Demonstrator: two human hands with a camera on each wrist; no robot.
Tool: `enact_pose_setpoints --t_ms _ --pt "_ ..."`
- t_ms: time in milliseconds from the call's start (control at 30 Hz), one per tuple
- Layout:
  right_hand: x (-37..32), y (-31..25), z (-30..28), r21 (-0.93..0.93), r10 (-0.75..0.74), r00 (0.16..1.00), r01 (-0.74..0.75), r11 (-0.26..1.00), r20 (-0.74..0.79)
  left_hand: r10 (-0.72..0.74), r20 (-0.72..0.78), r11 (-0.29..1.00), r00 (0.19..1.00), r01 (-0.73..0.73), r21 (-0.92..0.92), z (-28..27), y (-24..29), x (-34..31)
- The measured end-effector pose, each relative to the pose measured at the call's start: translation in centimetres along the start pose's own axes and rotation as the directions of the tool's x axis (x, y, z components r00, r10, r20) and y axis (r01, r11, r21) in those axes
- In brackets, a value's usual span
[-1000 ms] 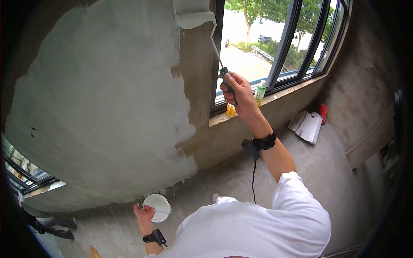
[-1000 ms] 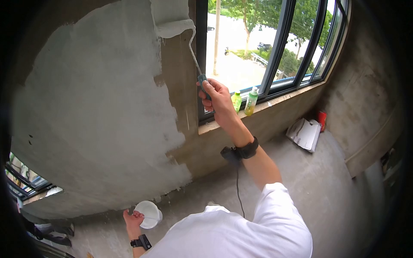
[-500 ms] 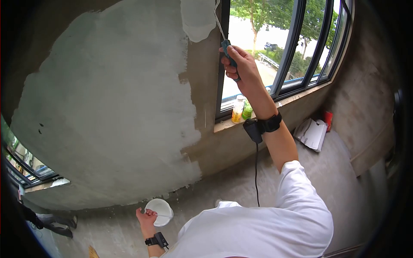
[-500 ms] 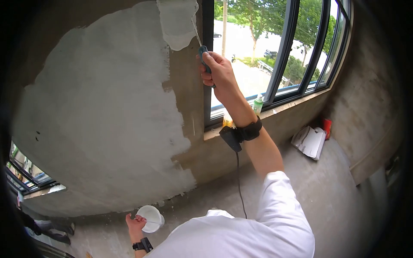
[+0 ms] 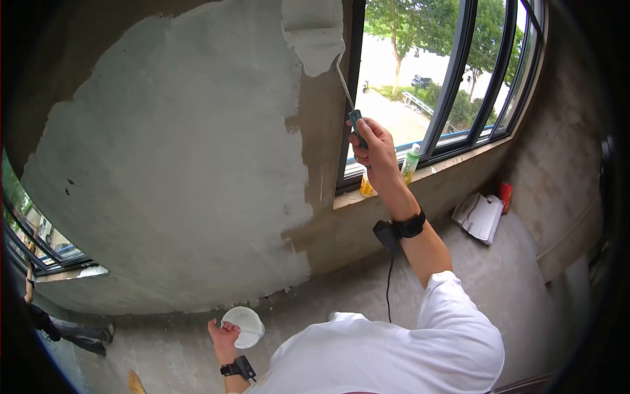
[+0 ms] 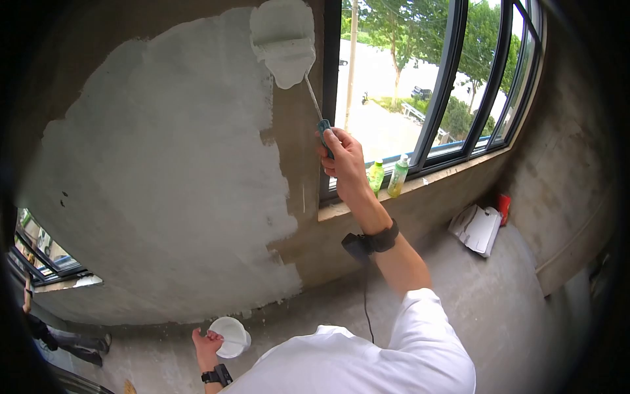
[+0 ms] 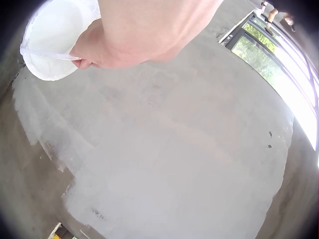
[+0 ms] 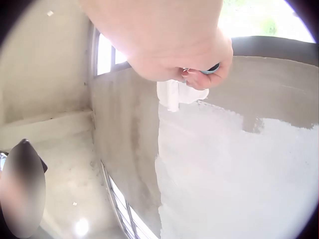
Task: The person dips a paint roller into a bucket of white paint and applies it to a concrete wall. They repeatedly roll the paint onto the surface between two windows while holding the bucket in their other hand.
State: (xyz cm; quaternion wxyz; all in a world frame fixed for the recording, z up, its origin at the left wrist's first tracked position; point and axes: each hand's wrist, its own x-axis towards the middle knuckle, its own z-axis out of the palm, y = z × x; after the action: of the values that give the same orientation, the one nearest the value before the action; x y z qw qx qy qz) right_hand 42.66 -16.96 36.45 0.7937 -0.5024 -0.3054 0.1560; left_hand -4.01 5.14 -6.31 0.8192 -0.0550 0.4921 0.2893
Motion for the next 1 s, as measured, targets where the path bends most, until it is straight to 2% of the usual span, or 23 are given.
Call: enact_pose_setpoints --t_ms 300,433,500,567,800,1000 --pt "3.7 -3.4 2.1 0.082 -0.125 0.992 0.124 0.989 0.008 0.003 0.03 1.0 1.0 -0.002 -0.019 -1.1 0.7 1.0" --pt "5.5 -5.3 2.8 0.029 -0.147 0.983 0.145 0.989 0.107 0.037 0.036 0.999 0.999 -0.036 -0.025 -1.2 0.1 0.6" --pt "4.9 -5.2 3.6 -0.062 -0.12 0.981 0.131 0.989 0.153 0.035 0.024 0.998 0.999 -0.034 -0.053 -1.3 0.2 0.5" --pt "4.3 -3.3 3.6 -0.062 -0.095 0.984 0.105 0.993 0.149 0.027 0.01 0.997 1.0 -0.027 -0.077 -1.6 0.1 0.7" --pt "0.5 0.7 1.0 0.029 -0.02 1.0 0.02 0.999 -0.014 0.056 0.0 0.998 0.998 -0.056 -0.037 -3.4 0.1 1.9" --pt "2.9 -2.5 -0.3 0.049 -0.119 0.993 0.119 0.992 -0.004 0.04 -0.016 0.999 0.999 -0.04 -0.026 -2.3 -0.1 1.1"
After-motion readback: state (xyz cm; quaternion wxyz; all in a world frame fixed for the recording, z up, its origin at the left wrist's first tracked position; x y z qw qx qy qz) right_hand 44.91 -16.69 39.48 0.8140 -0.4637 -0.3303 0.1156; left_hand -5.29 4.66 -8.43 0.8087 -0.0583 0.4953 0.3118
